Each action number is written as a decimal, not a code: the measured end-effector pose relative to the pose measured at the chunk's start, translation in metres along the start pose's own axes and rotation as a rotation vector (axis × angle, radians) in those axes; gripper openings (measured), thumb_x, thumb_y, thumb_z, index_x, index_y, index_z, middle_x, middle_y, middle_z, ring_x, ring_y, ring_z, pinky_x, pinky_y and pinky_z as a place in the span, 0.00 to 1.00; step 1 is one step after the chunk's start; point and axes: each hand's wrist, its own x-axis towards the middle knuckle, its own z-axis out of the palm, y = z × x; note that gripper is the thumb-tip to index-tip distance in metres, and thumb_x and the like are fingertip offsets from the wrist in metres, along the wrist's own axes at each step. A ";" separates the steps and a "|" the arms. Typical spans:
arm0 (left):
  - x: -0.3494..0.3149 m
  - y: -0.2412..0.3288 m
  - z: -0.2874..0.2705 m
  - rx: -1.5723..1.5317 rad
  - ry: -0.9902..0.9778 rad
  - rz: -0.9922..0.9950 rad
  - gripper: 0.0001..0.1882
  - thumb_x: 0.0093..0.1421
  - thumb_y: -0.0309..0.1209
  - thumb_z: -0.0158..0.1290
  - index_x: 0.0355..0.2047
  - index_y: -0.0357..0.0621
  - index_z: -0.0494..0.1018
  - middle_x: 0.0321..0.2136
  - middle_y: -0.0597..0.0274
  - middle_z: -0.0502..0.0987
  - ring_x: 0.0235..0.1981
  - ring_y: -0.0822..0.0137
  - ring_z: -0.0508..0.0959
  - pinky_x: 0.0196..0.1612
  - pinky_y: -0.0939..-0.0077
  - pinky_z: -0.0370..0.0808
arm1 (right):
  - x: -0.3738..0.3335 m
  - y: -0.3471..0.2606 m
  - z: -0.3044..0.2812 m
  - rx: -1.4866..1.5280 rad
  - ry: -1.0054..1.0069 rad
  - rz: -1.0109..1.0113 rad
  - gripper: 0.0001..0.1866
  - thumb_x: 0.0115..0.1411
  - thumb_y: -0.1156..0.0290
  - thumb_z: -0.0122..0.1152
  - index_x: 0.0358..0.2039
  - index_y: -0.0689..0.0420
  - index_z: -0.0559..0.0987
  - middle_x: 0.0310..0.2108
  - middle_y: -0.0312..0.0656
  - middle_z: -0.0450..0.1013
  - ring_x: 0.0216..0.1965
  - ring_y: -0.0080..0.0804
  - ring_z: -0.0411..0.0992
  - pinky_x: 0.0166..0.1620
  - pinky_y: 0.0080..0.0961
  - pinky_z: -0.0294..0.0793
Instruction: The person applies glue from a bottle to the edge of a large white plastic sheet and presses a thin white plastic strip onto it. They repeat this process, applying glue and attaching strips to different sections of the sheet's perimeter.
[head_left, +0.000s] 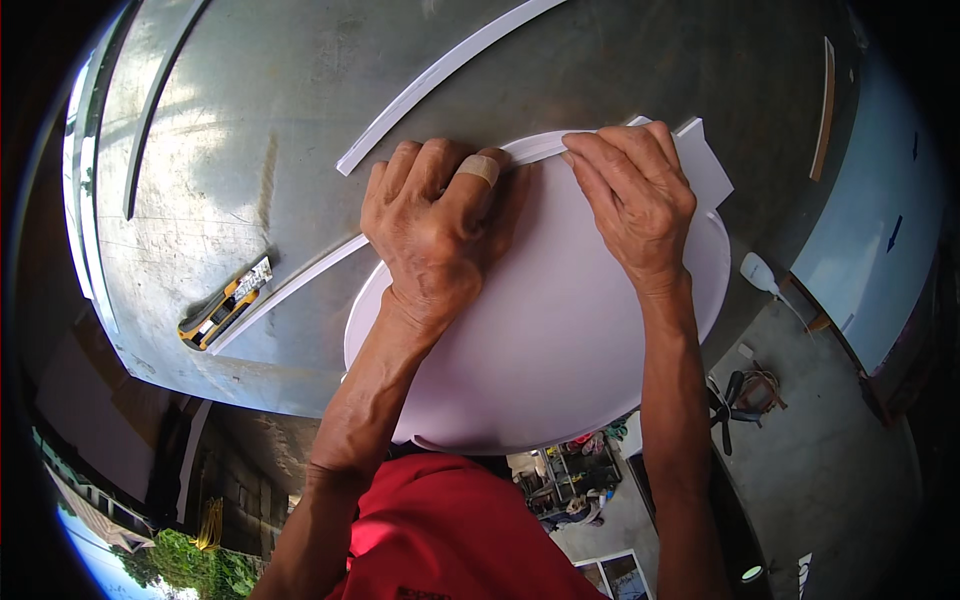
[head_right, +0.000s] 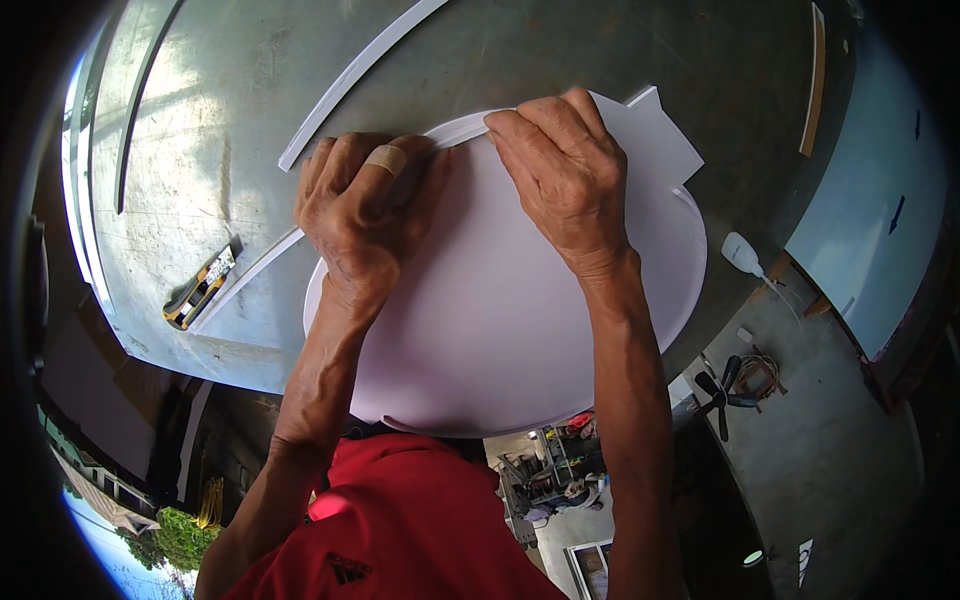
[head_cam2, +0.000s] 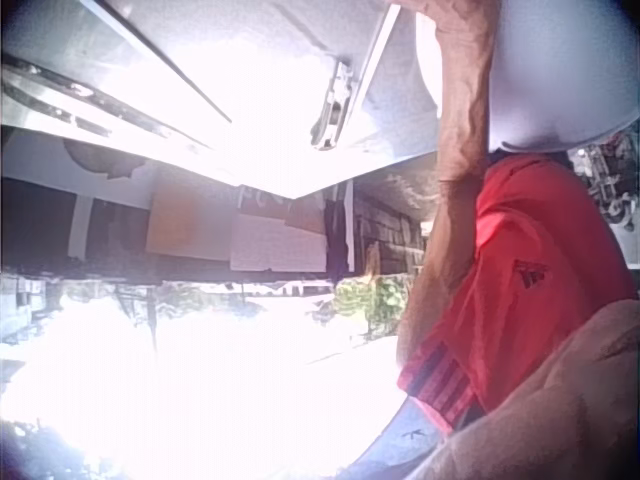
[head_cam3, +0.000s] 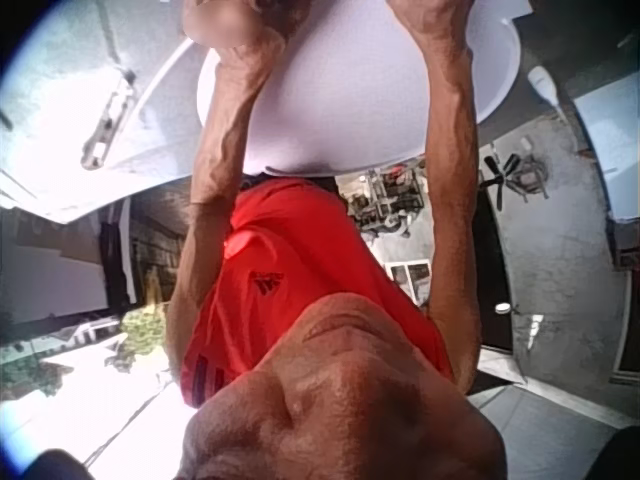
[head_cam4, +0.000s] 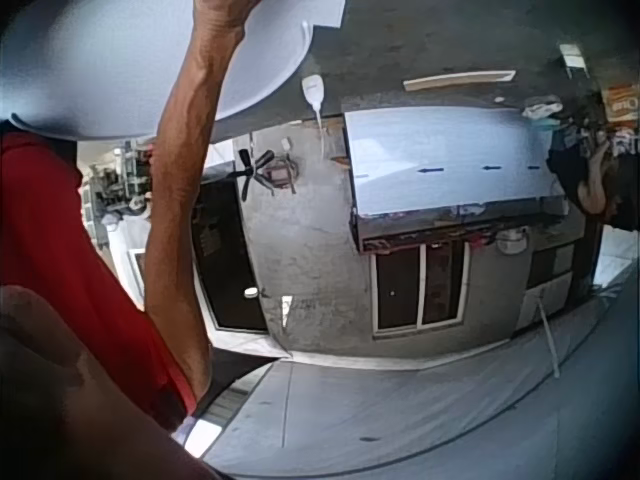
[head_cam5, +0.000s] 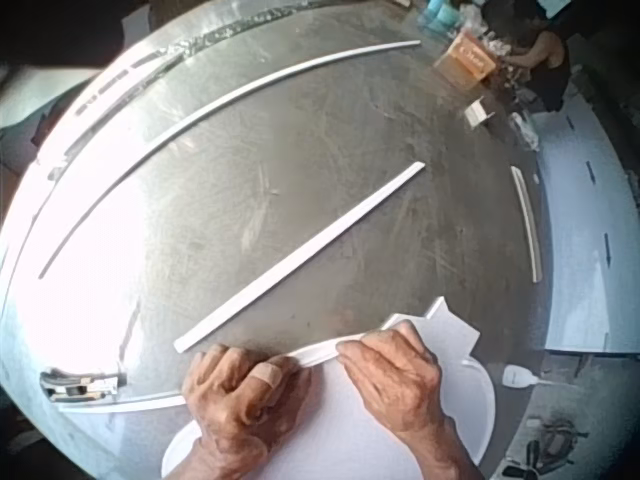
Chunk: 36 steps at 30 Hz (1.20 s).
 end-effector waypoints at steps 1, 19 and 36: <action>0.001 0.003 0.000 0.016 -0.016 -0.023 0.13 0.45 0.26 0.77 0.32 0.45 0.86 0.30 0.63 0.83 0.30 0.60 0.79 0.36 0.66 0.76 | 0.000 0.000 0.000 -0.006 -0.003 -0.004 0.16 0.50 0.84 0.79 0.39 0.57 0.86 0.33 0.33 0.75 0.34 0.32 0.71 0.35 0.30 0.78; -0.012 0.008 0.025 -0.100 0.151 -0.083 0.13 0.46 0.32 0.76 0.27 0.49 0.81 0.24 0.68 0.74 0.25 0.64 0.72 0.29 0.67 0.65 | -0.004 0.002 0.009 -0.105 0.051 -0.074 0.16 0.50 0.84 0.78 0.40 0.60 0.85 0.34 0.36 0.74 0.34 0.35 0.70 0.35 0.31 0.76; -0.002 -0.005 0.017 -0.048 0.040 0.049 0.09 0.49 0.30 0.73 0.30 0.50 0.84 0.27 0.71 0.75 0.30 0.64 0.73 0.33 0.66 0.66 | 0.003 0.009 0.000 -0.031 -0.016 -0.126 0.16 0.48 0.84 0.80 0.38 0.58 0.88 0.32 0.32 0.76 0.34 0.29 0.72 0.36 0.27 0.78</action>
